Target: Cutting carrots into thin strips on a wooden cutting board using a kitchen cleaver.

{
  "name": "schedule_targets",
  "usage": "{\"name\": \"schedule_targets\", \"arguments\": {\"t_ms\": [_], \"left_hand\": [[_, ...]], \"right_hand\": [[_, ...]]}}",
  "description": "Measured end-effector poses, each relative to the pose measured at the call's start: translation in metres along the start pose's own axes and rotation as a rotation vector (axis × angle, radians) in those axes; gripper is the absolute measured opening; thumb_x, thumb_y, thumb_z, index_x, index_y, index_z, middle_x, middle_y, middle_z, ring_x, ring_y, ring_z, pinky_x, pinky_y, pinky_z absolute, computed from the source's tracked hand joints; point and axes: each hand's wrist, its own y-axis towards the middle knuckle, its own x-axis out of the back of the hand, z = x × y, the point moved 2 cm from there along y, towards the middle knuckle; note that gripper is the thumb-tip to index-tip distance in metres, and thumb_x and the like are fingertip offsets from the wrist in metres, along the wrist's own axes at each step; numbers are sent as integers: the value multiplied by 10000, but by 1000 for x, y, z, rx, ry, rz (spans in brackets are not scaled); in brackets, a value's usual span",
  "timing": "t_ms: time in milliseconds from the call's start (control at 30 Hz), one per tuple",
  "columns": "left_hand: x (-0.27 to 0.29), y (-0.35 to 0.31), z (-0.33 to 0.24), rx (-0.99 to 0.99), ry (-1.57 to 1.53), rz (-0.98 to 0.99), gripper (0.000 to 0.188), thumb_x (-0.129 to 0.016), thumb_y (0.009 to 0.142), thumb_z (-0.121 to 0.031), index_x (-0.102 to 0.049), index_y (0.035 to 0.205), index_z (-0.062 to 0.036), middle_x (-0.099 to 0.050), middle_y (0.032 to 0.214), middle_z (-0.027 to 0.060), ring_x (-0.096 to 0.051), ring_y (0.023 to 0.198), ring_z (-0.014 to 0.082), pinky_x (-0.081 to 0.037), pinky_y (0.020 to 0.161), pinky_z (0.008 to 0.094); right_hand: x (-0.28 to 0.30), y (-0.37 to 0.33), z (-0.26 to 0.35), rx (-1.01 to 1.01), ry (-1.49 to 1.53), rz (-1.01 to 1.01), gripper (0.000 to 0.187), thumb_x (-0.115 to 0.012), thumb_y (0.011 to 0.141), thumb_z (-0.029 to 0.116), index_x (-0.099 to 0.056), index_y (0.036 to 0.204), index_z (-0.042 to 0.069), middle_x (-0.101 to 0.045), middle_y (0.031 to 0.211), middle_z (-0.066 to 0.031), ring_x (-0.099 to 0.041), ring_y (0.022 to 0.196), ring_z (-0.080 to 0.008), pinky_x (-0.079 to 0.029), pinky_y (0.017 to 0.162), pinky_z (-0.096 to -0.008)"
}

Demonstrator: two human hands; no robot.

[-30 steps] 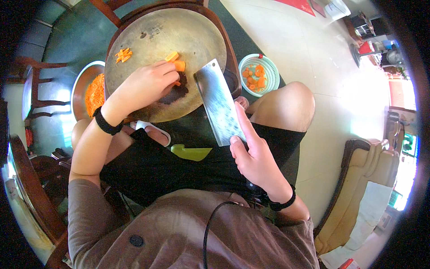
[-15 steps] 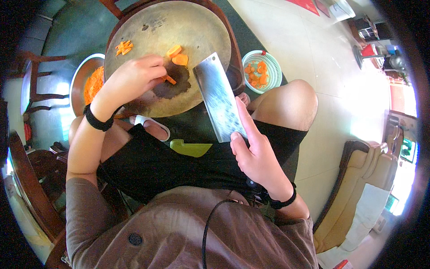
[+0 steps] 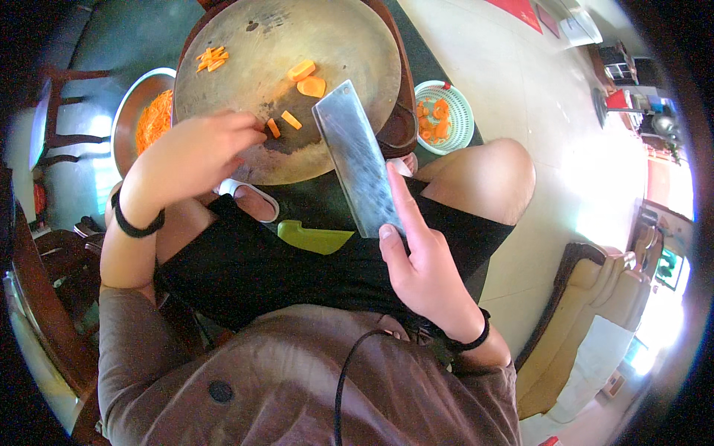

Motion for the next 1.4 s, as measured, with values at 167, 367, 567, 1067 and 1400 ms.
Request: {"name": "schedule_targets", "arguments": {"t_ms": [167,367,567,1067,1400], "left_hand": [[-5,-17,-34,20,-5,-14,581,-630,878,-69,-591,1430,108,-615,1473,224,-644,1280,387,-552,1051,447],[-14,-21,-40,-16,108,-37,603,-660,893,-139,-578,1412,157,-544,1554,286,-595,1346,399,-540,1059,441],[-16,-20,-39,-14,140,-9,624,-700,915,-192,-575,1414,162,-534,1569,288,-575,1374,383,-533,1071,438],[-14,-16,-36,-13,84,-16,605,-712,820,-98,-620,1359,161,-638,1419,255,-614,1302,380,-575,989,420],[-10,-12,-32,-1,109,44,509,-731,783,-50,-677,1266,103,-704,1262,193,-660,1180,378,-602,894,455]], "right_hand": [[-9,6,13,135,-159,54,734,-510,1081,11,-213,1749,81,-578,1542,-292,-753,1084,-436,-561,952,-379],[-24,16,24,289,-266,61,795,-526,1038,-55,-225,1756,107,-703,1008,-269,-723,841,-409,-581,811,-414],[-34,21,28,309,-317,83,854,-560,995,-79,-233,1758,125,-661,903,-218,-689,780,-399,-569,788,-458],[-59,20,41,324,-731,61,976,-604,889,-65,-207,1763,111,-602,806,-161,-644,558,-334,-566,533,-455],[-45,-17,31,244,-836,98,967,-612,890,-50,-237,1761,136,-596,792,-144,-629,528,-316,-561,513,-463]]}}
